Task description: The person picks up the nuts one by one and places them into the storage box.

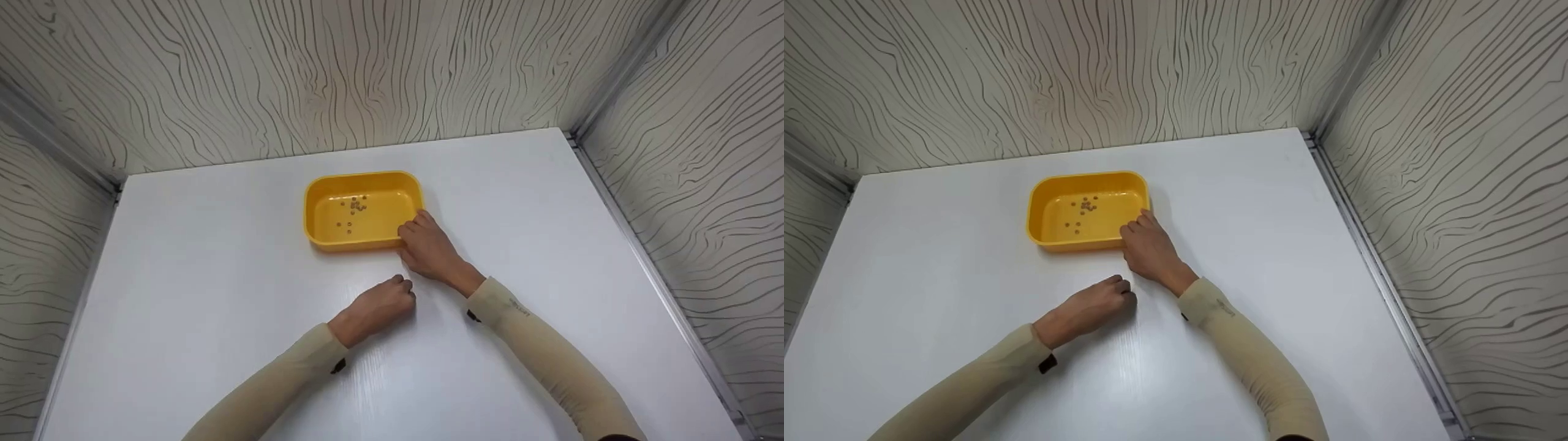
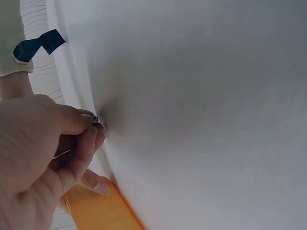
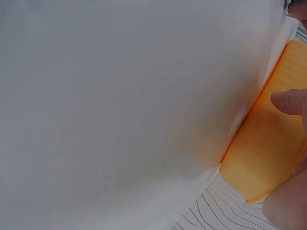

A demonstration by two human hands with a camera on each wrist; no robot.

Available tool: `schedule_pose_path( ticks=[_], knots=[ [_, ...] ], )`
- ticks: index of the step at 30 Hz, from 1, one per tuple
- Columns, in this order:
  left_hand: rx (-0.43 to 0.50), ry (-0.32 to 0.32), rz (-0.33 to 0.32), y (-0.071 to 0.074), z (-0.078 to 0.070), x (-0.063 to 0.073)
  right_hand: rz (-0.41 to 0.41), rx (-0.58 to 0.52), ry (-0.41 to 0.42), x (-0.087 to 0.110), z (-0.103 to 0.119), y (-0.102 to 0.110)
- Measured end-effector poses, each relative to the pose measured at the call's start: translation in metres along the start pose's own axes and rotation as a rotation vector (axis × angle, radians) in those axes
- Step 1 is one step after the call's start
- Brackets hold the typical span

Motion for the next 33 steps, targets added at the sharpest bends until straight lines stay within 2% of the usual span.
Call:
schedule_pose_path(
  ticks=[4,9,11,13,17,21,27,33],
  knots=[
    [0.104,0.033,0.010,0.002,0.006,0.005,0.003,-0.014,-0.008,0.000,0.001,0.000],
    [0.225,0.056,-0.037,0.008,0.014,0.010,0.008,-0.017,-0.015,-0.001,0.000,0.000],
    [0.322,0.070,-0.081,0.012,0.018,0.013,0.006,-0.017,-0.015,0.000,0.000,0.000],
    [0.469,0.106,-0.133,0.016,0.023,0.016,0.003,-0.019,-0.012,0.000,0.000,0.001],
    [0.804,0.227,-0.249,0.021,0.037,0.024,-0.010,-0.026,0.002,0.000,0.000,0.001],
    [1.023,0.365,-0.323,0.024,0.052,0.031,-0.016,-0.016,0.000,0.001,0.000,0.001],
    [1.263,0.560,-0.400,0.030,0.072,0.040,0.006,-0.023,-0.022,0.001,0.001,0.000],
    [1.399,0.724,-0.471,0.036,0.089,0.045,0.013,-0.019,-0.033,0.000,0.000,-0.001]
  ],
)
Point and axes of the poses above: each hand's wrist, its own x-axis away from the middle knuckle, its own y-axis out of the back of the hand, z = x × y, the point moved 4 cm from there along -x, towards the middle knuckle, and after that the axes turned 13 degrees about -y, right-handed, at the moved point
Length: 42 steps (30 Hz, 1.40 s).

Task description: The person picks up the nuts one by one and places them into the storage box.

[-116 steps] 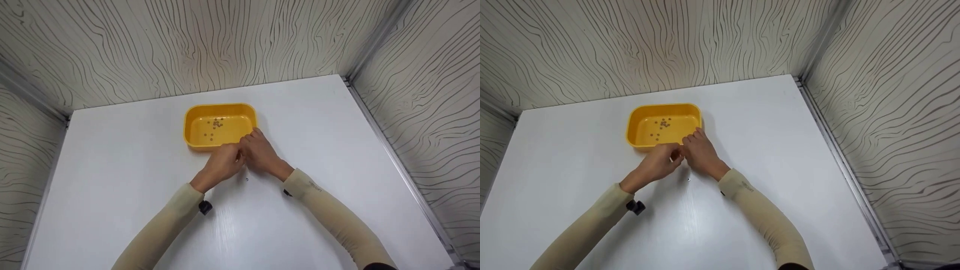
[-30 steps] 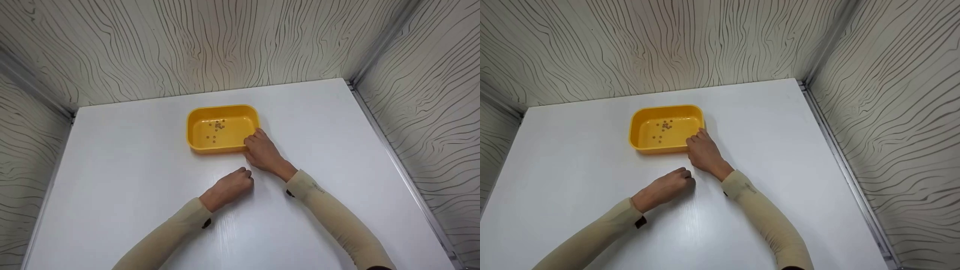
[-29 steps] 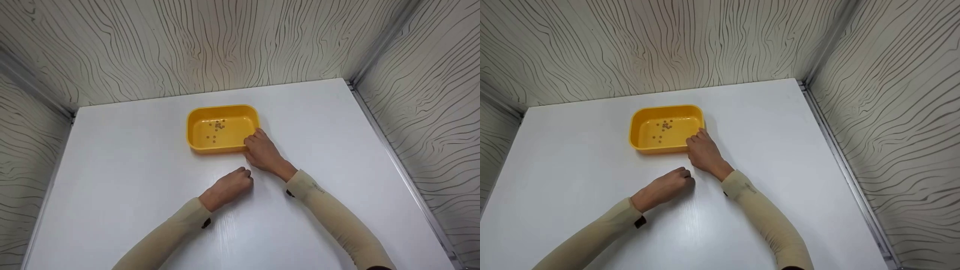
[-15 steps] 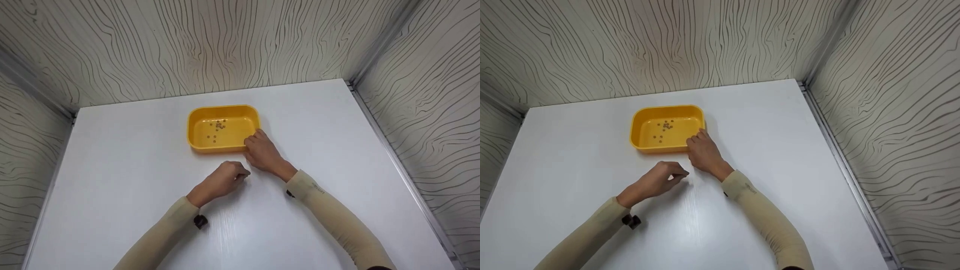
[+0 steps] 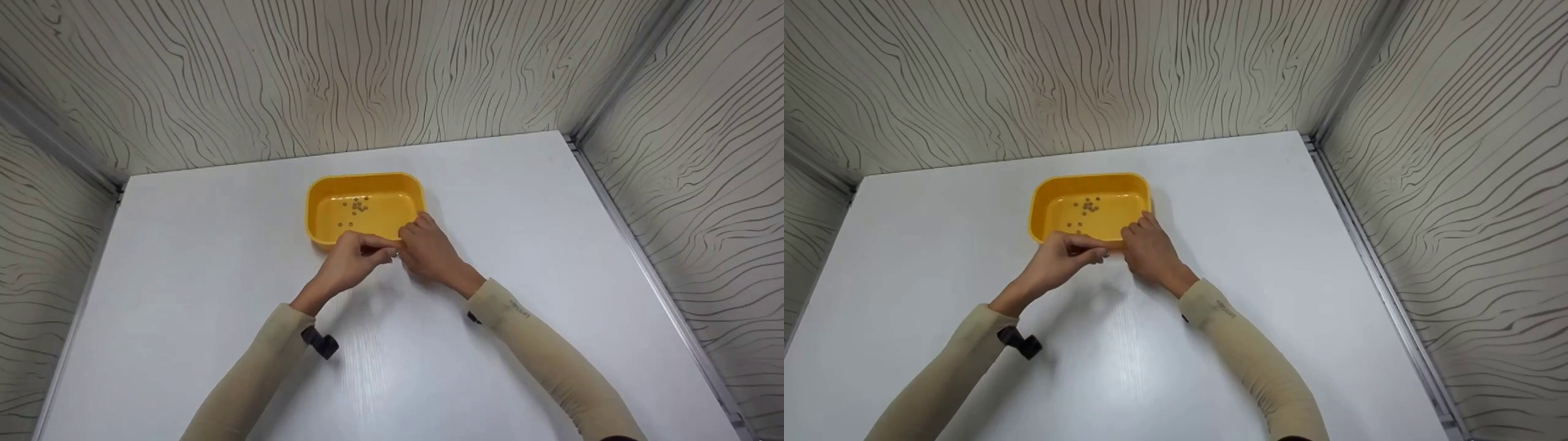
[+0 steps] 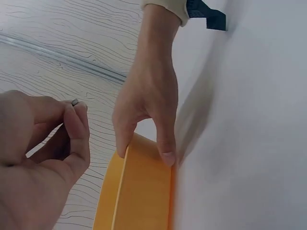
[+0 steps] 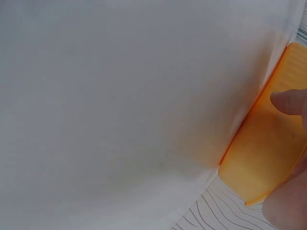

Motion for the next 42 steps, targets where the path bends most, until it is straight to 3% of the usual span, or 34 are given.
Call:
schedule_pose_path(
  ticks=[10,14,17,21,25,29,33,37,42],
  knots=[
    [0.135,0.016,-0.162,0.023,0.003,-0.025,0.012,-0.027,-0.028,-0.002,-0.002,-0.001],
    [0.228,0.093,-0.233,0.031,0.014,-0.033,0.020,-0.006,-0.026,-0.002,-0.002,-0.003],
    [0.372,0.182,-0.319,0.037,0.026,-0.040,0.022,-0.002,-0.018,-0.002,-0.002,-0.003],
    [0.565,0.256,-0.431,0.046,0.041,-0.049,0.034,-0.012,-0.011,0.000,-0.002,-0.002],
    [0.663,0.318,-0.499,0.053,0.053,-0.058,0.054,-0.010,-0.023,-0.001,-0.002,-0.002],
    [0.706,0.384,-0.533,0.056,0.060,-0.069,0.065,-0.015,-0.036,-0.002,-0.002,-0.001],
    [0.714,0.517,-0.544,0.059,0.067,-0.076,0.069,-0.024,-0.038,-0.002,-0.003,-0.002],
    [0.677,0.680,-0.532,0.061,0.073,-0.077,0.077,-0.035,-0.041,-0.002,-0.002,-0.002],
    [0.584,0.753,-0.499,0.063,0.072,-0.077,0.069,-0.041,-0.036,-0.001,-0.002,0.000]
  ],
)
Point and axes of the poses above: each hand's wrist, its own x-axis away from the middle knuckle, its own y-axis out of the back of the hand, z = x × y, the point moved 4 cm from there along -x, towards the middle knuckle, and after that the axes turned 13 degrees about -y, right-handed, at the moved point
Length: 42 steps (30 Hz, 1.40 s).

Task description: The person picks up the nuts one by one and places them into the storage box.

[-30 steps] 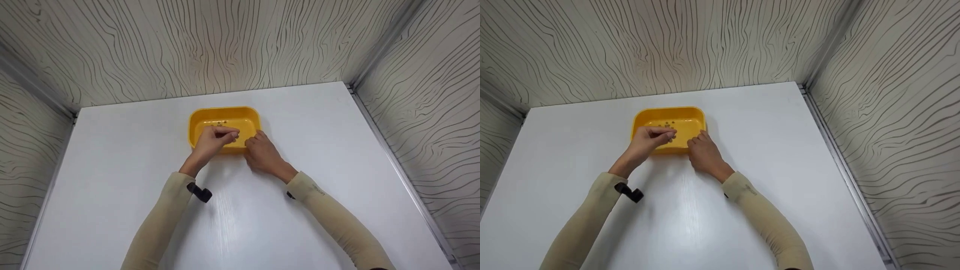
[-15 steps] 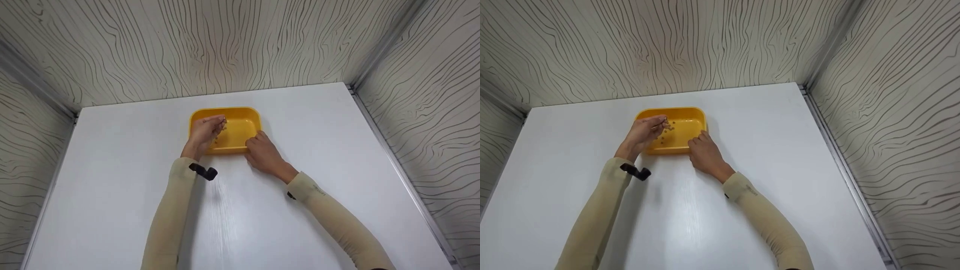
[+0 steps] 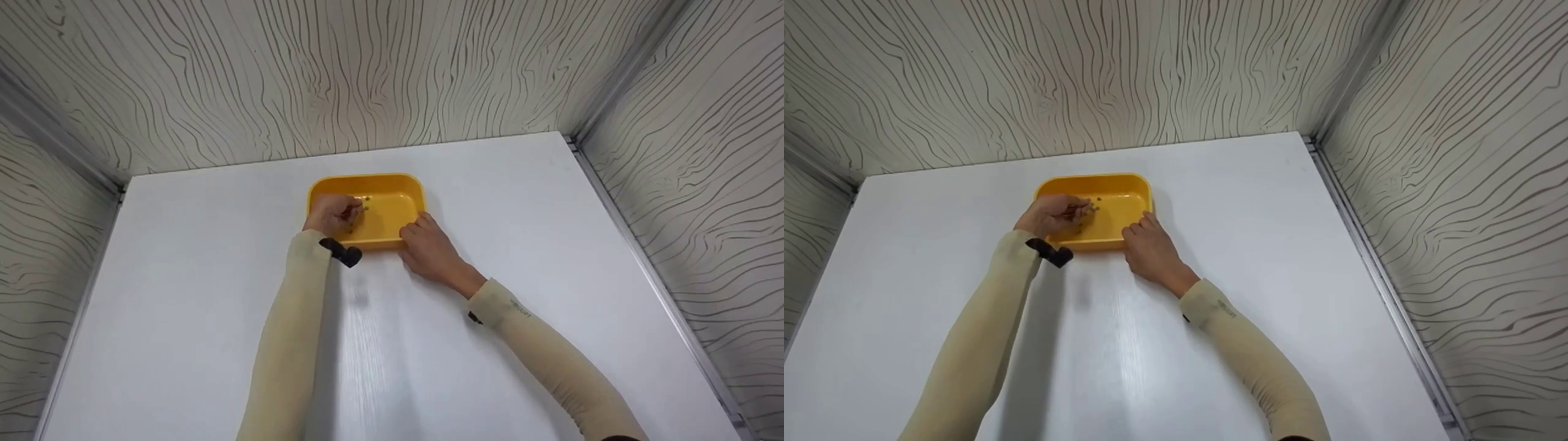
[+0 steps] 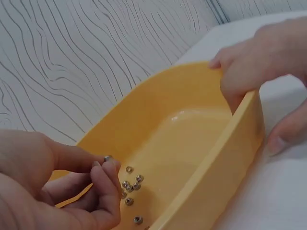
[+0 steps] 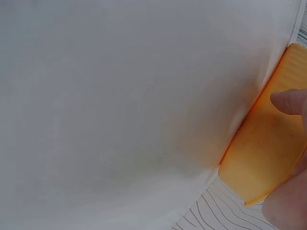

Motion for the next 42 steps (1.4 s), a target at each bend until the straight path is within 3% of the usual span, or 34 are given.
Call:
schedule_pose_path(
  ticks=[10,20,33,42],
  knots=[
    [-0.086,-0.041,-0.055,0.013,-0.001,0.002,-0.039,-0.022,0.054,0.000,0.006,-0.001],
    [-0.176,-0.053,0.007,0.007,-0.004,0.001,-0.051,-0.014,0.047,0.000,0.006,-0.001],
    [-0.226,-0.071,0.004,0.010,-0.004,0.002,-0.029,-0.001,0.021,0.000,0.007,-0.005],
    [-0.396,-0.227,0.112,0.014,-0.007,0.010,0.002,0.028,0.016,0.003,0.006,0.000]
  ],
)
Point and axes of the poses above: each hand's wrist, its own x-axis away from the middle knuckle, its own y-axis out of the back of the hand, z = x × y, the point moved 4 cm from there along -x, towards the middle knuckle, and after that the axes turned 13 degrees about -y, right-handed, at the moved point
